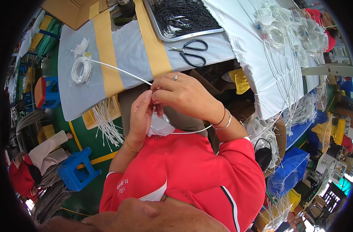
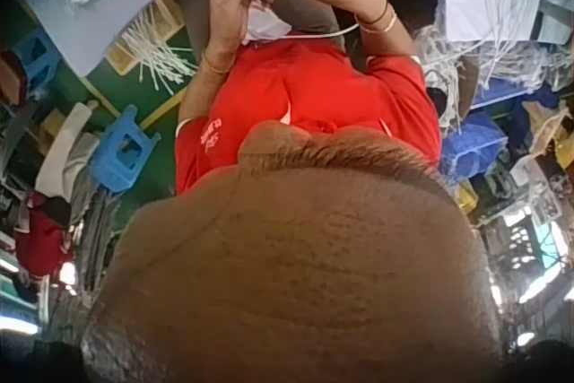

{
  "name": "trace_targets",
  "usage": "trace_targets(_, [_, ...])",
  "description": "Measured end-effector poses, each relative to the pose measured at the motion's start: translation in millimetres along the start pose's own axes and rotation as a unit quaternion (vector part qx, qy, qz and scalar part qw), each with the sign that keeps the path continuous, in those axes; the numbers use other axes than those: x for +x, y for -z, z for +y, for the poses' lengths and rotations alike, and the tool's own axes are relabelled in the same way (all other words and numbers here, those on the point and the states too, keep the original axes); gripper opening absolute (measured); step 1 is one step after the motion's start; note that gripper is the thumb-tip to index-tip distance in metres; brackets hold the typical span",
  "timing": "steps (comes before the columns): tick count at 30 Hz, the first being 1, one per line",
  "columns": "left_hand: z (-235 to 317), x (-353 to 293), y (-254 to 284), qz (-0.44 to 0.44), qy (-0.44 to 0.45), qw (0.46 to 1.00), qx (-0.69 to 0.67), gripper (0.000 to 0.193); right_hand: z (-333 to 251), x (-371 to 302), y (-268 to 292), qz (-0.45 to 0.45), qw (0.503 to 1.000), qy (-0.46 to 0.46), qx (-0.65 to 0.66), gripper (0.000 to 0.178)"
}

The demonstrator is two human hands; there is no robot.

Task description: Assembling and trimming electronic cable harnesses at a production workstation.

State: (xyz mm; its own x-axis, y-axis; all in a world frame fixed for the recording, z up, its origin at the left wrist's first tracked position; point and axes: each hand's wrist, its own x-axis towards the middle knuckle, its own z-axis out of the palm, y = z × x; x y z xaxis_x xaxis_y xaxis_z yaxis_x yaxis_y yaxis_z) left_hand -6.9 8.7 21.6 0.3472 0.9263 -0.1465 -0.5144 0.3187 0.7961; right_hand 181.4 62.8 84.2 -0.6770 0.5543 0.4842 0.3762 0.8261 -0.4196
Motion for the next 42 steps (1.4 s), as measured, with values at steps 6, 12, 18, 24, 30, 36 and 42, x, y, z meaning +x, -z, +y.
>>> trace_targets(6, [2.6, 2.8, -6.1, 0.125, -0.025, 0.989, -0.069, 0.039, -9.5, -6.7, -17.0, 0.169, 0.969, -0.155, 0.096, 0.015])
trace_targets(12, [1.4, 1.4, -2.3, 0.173, -0.077, 0.980, -0.053, 0.035, -2.6, -20.1, -41.2, 0.039, 0.983, -0.168, 0.059, 0.013])
trace_targets(18, [3.9, -30.2, 29.4, 0.137, -0.085, 0.953, 0.256, 0.025, 0.4, -26.0, -41.4, 0.068, 0.982, -0.167, 0.057, 0.011])
trace_targets(24, [2.2, -43.6, 24.1, 0.041, 0.018, 0.973, 0.228, 0.022, 2.2, -27.8, -33.4, 0.025, 0.979, -0.192, 0.070, 0.012])
trace_targets(30, [-1.6, -43.3, 25.1, 0.015, 0.022, 0.968, 0.251, 0.021, 6.4, -20.2, -25.5, 0.007, 0.919, -0.252, 0.303, 0.012])
trace_targets(36, [-0.8, -41.4, 24.0, 0.013, 0.031, 0.963, 0.266, 0.021, 9.3, -18.2, -30.0, -0.030, 0.857, -0.290, 0.424, 0.014])
trace_targets(42, [-2.6, -40.5, 28.0, 0.013, 0.033, 0.967, 0.252, 0.021, 9.5, -18.5, -33.9, -0.067, 0.868, -0.280, 0.404, 0.013])
